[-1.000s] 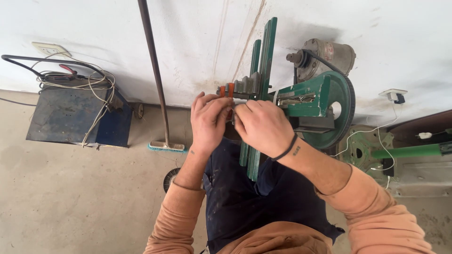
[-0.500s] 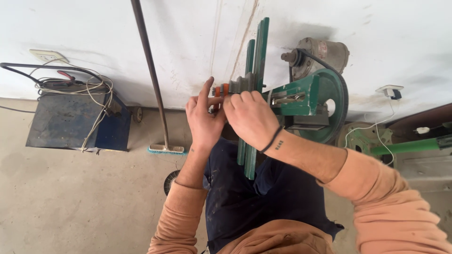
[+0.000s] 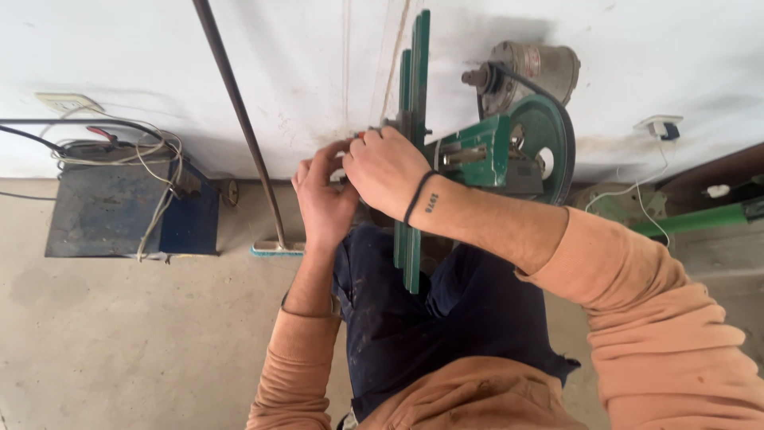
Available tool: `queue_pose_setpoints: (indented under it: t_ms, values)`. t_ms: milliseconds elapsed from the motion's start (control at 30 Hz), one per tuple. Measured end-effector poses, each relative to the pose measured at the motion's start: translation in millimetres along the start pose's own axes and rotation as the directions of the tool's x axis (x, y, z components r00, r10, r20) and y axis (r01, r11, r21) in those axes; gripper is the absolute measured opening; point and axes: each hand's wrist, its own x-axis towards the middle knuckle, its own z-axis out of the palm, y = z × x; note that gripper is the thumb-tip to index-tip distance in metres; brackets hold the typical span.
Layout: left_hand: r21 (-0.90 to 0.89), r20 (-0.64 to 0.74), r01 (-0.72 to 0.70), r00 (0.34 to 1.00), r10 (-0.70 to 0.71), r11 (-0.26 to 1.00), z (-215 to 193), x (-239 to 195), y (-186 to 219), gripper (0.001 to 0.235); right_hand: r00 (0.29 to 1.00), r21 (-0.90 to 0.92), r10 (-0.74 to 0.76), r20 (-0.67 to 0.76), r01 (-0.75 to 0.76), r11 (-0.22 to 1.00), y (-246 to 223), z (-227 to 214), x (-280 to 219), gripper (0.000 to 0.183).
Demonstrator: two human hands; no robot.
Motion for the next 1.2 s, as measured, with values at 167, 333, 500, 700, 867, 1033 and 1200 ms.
queue_pose_setpoints:
  t_ms: [167, 333, 500, 700, 867, 1033, 1200]
  values:
    - [0.186, -0.049, -0.127, 0.989, 0.138, 0.974, 4, -6, -2, 0.053, 0.998, 0.081, 0.037, 0.049, -0.04, 0.996, 1, -9, 7, 0.01]
    - [0.25, -0.019, -0.247, 0.966, 0.26, 0.936, 2, -6, -5, 0.056, 0.997, 0.182, 0.033, 0.065, -0.045, 0.982, 3, -8, 13, 0.007]
    - [0.218, -0.041, -0.206, 0.975, 0.22, 0.954, 4, -9, -8, 0.058, 1.0, 0.166, -0.01, 0.017, 0.007, 0.986, 4, -5, 7, 0.007]
    - [0.172, -0.046, -0.173, 0.982, 0.183, 0.97, 1, -9, 5, 0.056, 0.979, 0.209, 0.012, -0.203, 0.031, 0.977, -3, -23, -29, 0.011]
    - [0.187, -0.044, -0.193, 0.978, 0.204, 0.963, -2, -8, 12, 0.045, 0.865, 0.612, 0.143, -0.481, 0.215, 0.761, -20, -24, -118, 0.01]
    - [0.263, 0.008, -0.269, 0.961, 0.277, 0.927, -1, -1, 16, 0.028, 0.605, 0.996, 0.792, 0.082, -0.071, -0.049, -57, 123, -163, 0.024]
    - [0.314, -0.023, -0.236, 0.966, 0.256, 0.92, 3, -3, 25, 0.013, 0.623, 0.949, 0.761, 0.18, 0.094, -0.302, -53, 141, -126, 0.032]
